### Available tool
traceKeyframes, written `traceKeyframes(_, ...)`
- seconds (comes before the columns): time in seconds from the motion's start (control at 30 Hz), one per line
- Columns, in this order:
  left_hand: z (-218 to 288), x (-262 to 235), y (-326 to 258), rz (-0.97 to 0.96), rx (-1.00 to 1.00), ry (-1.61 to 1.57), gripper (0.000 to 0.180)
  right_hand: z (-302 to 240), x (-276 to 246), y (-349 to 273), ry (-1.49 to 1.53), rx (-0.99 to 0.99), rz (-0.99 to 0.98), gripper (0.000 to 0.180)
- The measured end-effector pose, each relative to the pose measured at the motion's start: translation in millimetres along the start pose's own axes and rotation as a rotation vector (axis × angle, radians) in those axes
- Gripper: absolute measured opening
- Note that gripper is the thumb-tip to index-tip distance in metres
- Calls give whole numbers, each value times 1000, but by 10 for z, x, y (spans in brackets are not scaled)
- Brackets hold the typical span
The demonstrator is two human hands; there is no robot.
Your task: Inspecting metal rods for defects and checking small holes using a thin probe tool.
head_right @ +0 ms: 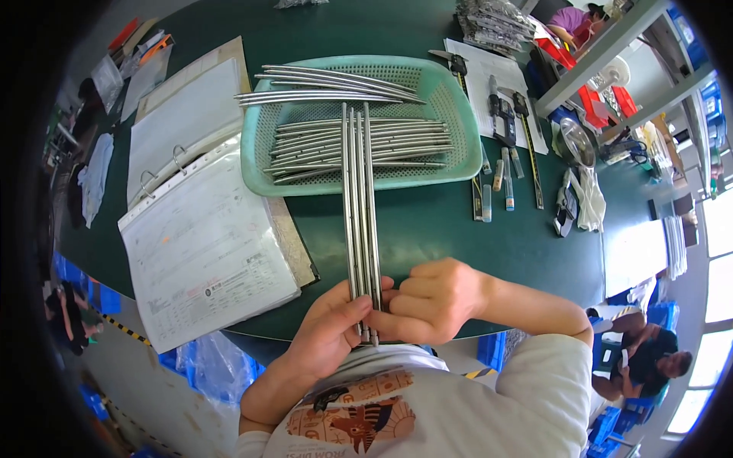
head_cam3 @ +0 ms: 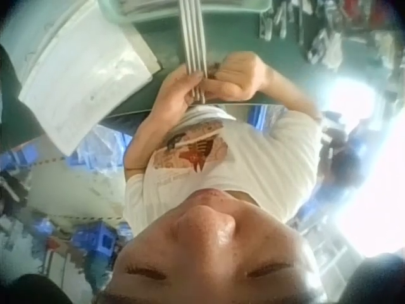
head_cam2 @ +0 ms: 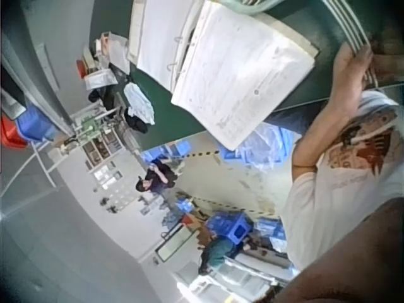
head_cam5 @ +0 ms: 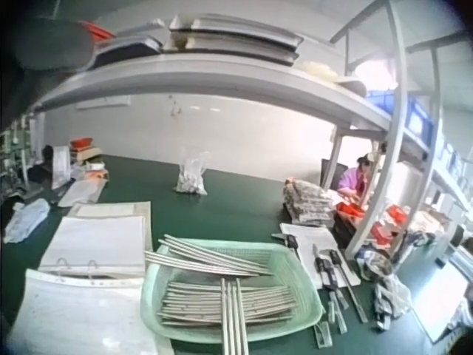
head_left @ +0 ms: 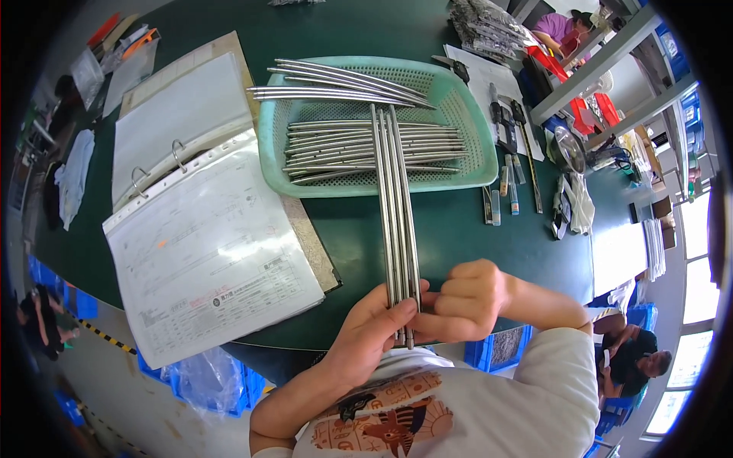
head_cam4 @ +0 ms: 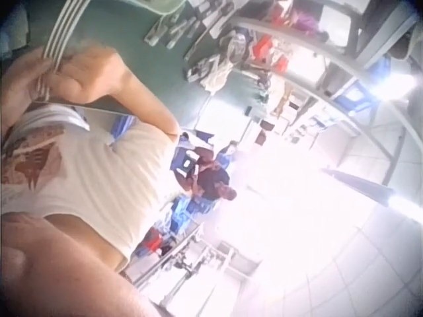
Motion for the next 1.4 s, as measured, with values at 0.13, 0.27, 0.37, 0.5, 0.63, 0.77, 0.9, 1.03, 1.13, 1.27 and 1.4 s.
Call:
traceKeyframes(0.13, 6, -9, 4, 36, 4, -4, 37, 212, -102, -41, 56, 194, 5, 9)
traceKeyframes(0.27, 15, -45, 16, 95, -2, 97, 34, 412, 21, -131, 304, 978, -44, 14)
traceKeyframes(0.37, 15, -38, 66, 148, 14, 106, 32, 428, 259, -252, 675, 1367, -51, 27)
traceKeyframes(0.5, 23, -42, 64, 102, -5, 174, 32, 461, 476, -188, 1082, 1390, 15, 40)
traceKeyframes(0.63, 114, 14, 29, 86, -44, 180, 43, 433, 630, -70, 1523, 1420, -113, 39)
traceKeyframes(0.77, 131, -26, -103, 1, 55, 341, 49, 387, 666, -28, 1674, 1400, 6, 29)
traceKeyframes(0.9, 58, -183, -202, 30, -45, 462, 52, 378, 674, 16, 1644, 1372, -13, 33)
traceKeyframes(1.03, 110, -119, -224, 52, -32, 426, 57, 373, 666, 14, 1602, 1343, -36, 36)
traceKeyframes(1.13, 141, -13, -264, 38, -19, 417, 61, 384, 646, -5, 1636, 1310, -26, 39)
traceKeyframes(1.27, 128, -16, -281, -25, 113, 499, 61, 373, 629, 24, 1644, 1313, -29, 40)
traceKeyframes(1.4, 92, -66, -239, -23, 176, 519, 58, 349, 610, 23, 1701, 1272, -35, 42)
Point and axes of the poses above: each hand's wrist, its own y-axis towards the middle knuckle, its own x-axis out of the palm, z = x × y, the point moved 3 cm from there along y, towards the middle knuckle, and after that the axes turned 8 degrees about -y, right-handed, at the moved point
